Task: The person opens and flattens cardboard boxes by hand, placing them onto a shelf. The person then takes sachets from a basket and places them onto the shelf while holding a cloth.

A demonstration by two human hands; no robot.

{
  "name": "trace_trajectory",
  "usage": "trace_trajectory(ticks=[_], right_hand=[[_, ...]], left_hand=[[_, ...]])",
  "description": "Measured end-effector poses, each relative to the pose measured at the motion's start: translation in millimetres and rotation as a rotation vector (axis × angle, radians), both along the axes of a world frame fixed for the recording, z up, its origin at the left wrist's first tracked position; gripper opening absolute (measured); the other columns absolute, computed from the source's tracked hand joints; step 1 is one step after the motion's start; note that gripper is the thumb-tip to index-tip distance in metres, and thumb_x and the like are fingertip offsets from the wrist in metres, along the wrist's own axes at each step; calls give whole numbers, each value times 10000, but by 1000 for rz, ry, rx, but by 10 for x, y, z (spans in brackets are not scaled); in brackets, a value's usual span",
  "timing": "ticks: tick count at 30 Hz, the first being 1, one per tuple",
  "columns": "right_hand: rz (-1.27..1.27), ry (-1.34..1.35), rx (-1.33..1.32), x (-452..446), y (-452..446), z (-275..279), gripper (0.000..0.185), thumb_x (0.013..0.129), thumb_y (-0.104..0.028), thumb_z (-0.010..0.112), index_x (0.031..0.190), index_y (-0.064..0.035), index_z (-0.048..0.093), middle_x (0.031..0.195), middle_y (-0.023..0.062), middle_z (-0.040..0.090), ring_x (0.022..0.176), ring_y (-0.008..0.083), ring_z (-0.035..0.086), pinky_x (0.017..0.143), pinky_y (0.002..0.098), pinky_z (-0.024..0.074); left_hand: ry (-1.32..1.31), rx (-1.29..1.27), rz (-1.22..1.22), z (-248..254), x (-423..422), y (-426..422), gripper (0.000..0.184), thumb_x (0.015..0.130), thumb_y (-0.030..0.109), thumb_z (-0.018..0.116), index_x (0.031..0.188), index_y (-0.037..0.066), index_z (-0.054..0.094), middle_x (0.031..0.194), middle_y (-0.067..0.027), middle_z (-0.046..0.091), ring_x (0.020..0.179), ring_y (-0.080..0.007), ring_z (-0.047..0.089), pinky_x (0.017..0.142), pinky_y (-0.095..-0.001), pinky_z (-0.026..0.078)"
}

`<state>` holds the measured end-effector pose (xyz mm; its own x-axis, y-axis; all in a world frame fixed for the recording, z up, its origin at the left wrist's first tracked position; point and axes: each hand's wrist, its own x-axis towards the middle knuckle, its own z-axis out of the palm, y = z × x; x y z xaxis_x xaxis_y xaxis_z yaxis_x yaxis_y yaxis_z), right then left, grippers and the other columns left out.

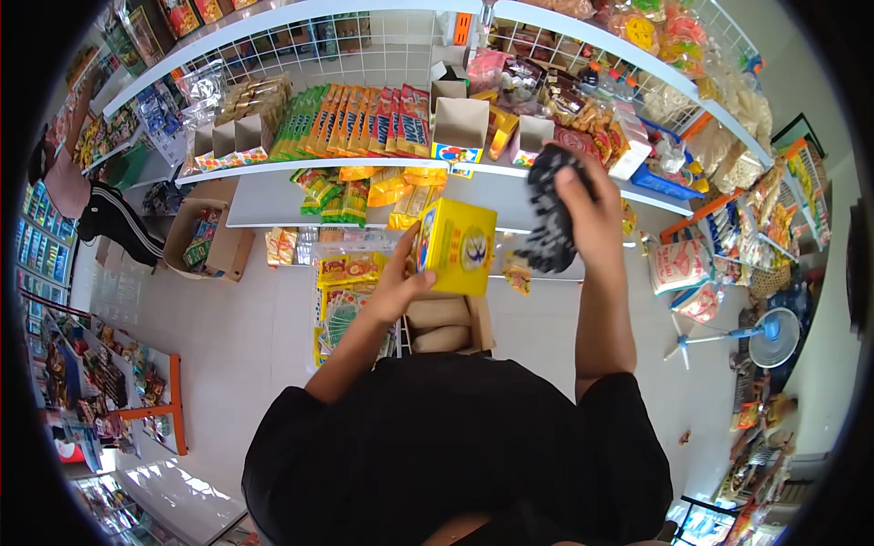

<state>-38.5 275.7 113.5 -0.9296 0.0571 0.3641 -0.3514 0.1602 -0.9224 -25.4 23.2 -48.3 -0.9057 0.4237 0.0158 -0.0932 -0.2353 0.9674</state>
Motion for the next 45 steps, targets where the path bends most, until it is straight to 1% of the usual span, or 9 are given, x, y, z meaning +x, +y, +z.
trace_trajectory(ticks=[5,9,15,20,28,36,37,41,45], right_hand=[[-16,348,945,188,-640,-514,479,850,-302,668,1249,-50,586,1344,216,499,1283,428,430,1047,518,353],[-44,320,879,351,-732,-833,545,827,-349,680,1297,-98,562,1421,196,429,1335,450,366,1042,543,349],[-125,562,697,346,-664,-1054,739,547,-207,861,1242,-240,611,1432,225,384,1294,575,332,1044,650,331],[-113,758,692,485,-621,-958,606,637,-241,854,1183,-160,604,1418,234,361,1302,555,347,1042,636,351],[-203,1166,431,453,-599,-739,390,734,-92,780,1075,-246,669,1350,143,456,1286,483,410,1061,590,368],[100,561,193,315,-364,-523,674,611,-239,874,1206,-80,601,1404,230,424,1290,415,457,1054,470,391],[124,482,221,274,-345,-516,670,637,-244,854,1221,-60,583,1400,240,429,1289,388,460,1045,452,393],[158,465,382,235,-432,-597,702,687,-330,803,1268,-26,554,1383,239,453,1266,369,482,1037,435,385],[124,383,358,213,-377,-665,668,786,-403,708,1294,-7,532,1377,237,457,1252,380,490,1052,427,371]], left_hand=[[-44,119,245,-61,-79,274,880,819,453,655,1494,39,270,1363,-143,488,1248,-229,490,1051,-387,381],[-224,340,156,-192,-140,252,665,954,566,388,1424,96,402,1294,-92,581,1159,-261,594,971,-412,490],[-413,326,2,-20,135,341,705,945,614,382,1466,151,275,1297,-89,554,1171,-238,576,944,-351,490],[-197,439,44,196,98,287,708,981,640,247,1492,150,230,1351,-156,511,1227,-271,535,969,-433,479],[178,343,98,449,-131,-27,823,869,314,723,1492,84,236,1319,-163,510,1192,-259,531,962,-383,464],[11,125,-195,458,-143,-282,956,639,193,919,1380,-29,356,1238,-97,575,1121,-169,561,990,-350,444],[118,113,-212,398,-120,-246,834,726,385,850,1334,-13,441,1223,-109,605,1078,-202,617,964,-378,478],[-262,477,-112,-3,2,1,554,991,369,525,1410,45,363,1315,-116,561,1173,-246,581,1010,-413,460],[-438,487,-17,176,66,106,549,1012,468,418,1366,49,443,1304,-132,582,1175,-238,590,993,-408,476]])
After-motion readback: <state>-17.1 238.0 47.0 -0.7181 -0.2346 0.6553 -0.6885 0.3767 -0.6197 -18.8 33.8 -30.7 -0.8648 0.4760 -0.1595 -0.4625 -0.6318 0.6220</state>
